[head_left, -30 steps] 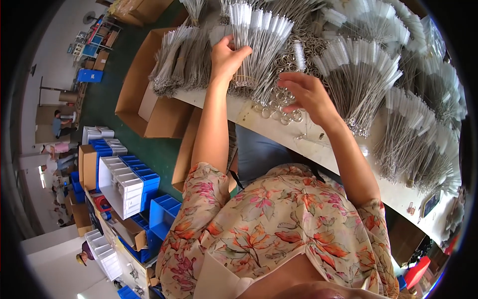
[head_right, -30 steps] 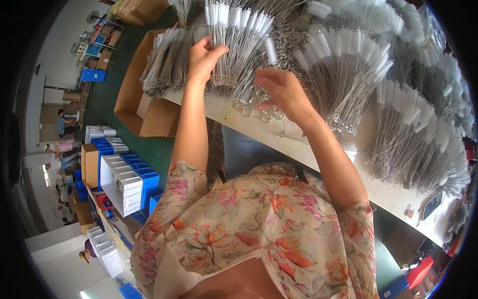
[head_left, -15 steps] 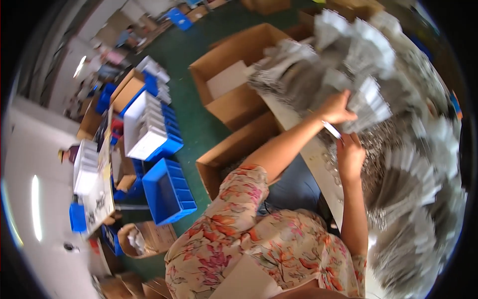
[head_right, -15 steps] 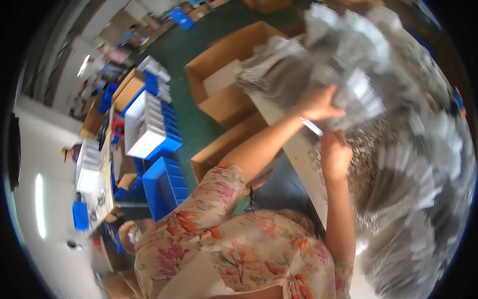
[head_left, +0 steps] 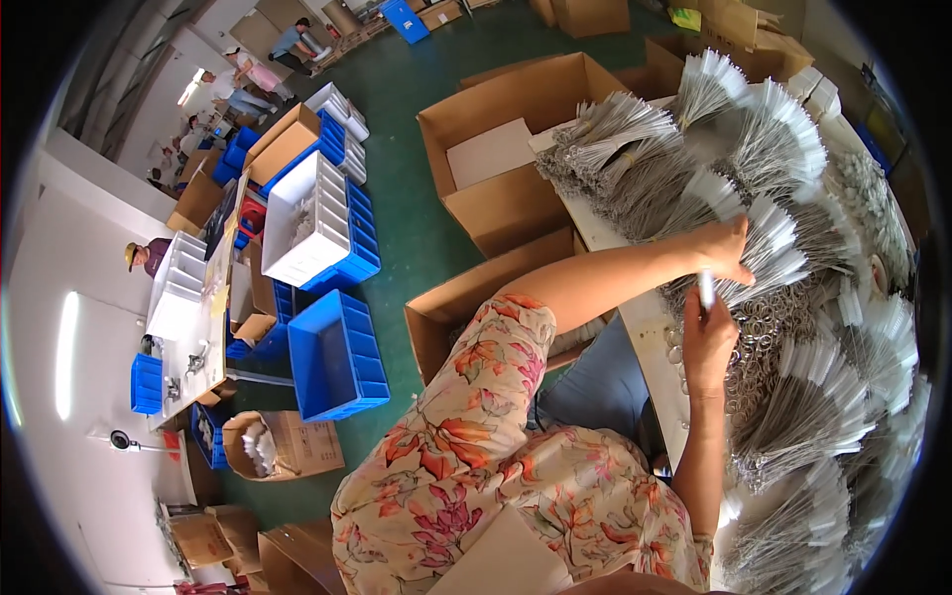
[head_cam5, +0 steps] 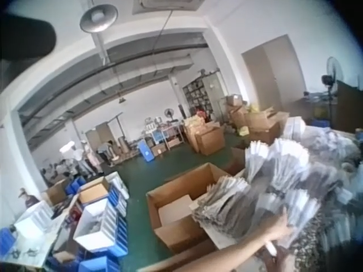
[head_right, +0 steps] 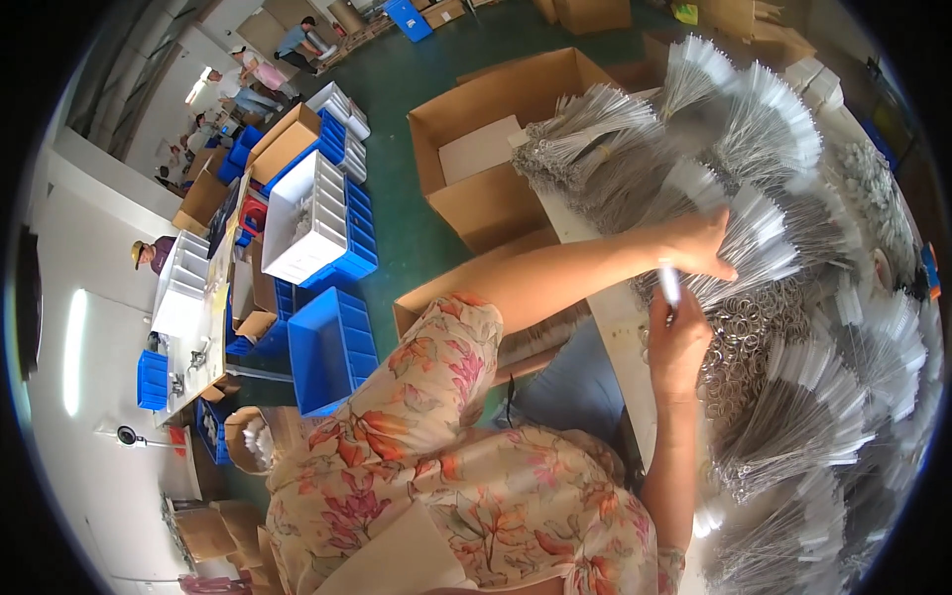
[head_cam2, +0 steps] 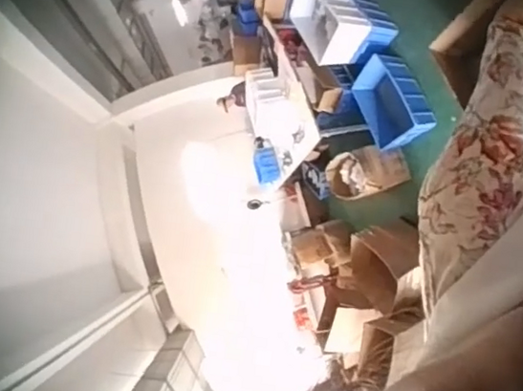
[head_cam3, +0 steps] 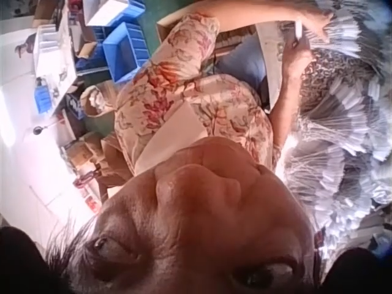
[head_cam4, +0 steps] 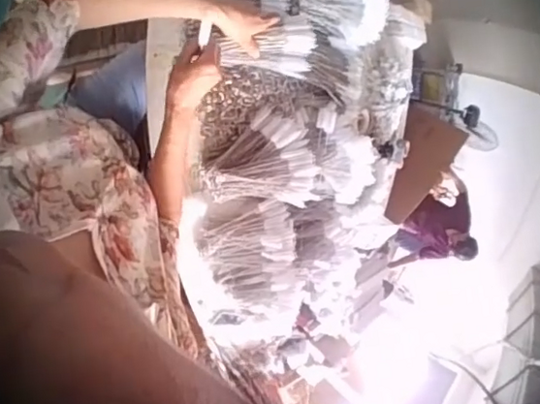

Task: Attaching metal rings to white brush heads and packing the finished products into boxes.

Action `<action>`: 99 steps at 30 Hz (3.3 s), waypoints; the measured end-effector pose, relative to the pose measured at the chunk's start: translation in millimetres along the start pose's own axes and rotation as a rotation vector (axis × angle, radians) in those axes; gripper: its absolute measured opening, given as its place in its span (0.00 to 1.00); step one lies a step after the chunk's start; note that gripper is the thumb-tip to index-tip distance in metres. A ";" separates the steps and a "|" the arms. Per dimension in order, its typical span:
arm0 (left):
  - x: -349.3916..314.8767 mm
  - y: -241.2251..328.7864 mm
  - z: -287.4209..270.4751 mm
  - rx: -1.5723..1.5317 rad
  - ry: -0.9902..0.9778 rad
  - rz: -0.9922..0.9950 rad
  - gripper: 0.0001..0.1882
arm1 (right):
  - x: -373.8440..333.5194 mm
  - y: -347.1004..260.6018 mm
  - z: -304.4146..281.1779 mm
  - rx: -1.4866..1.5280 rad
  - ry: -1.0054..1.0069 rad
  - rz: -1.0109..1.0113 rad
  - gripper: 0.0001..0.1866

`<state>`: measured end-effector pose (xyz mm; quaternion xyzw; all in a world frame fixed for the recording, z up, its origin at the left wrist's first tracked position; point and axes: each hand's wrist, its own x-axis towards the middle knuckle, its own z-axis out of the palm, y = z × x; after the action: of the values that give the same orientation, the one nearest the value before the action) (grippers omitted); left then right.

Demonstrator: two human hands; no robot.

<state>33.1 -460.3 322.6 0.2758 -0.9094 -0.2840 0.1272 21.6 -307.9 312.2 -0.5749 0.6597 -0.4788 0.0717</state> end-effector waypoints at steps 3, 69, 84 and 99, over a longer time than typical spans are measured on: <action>14.4 12.2 -10.6 -0.014 -0.085 -0.132 0.43 | -3.6 -14.1 3.1 -0.063 -0.043 -0.116 0.09; -19.2 -157.3 -146.5 0.525 0.155 -0.011 0.13 | 134.1 -2.8 17.6 -0.483 -0.485 -0.467 0.04; -12.9 -131.2 -133.5 0.762 -0.058 -0.086 0.16 | 179.8 44.8 109.3 -0.529 -0.740 -0.537 0.29; 0.7 -134.2 -142.2 0.681 -0.059 -0.253 0.29 | 206.2 39.3 100.3 -0.581 -0.981 -0.546 0.45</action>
<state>145.4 -616.3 358.5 0.4044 -0.9139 0.0139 -0.0342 -8.6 -538.2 324.9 -0.8712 0.4826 0.0379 0.0820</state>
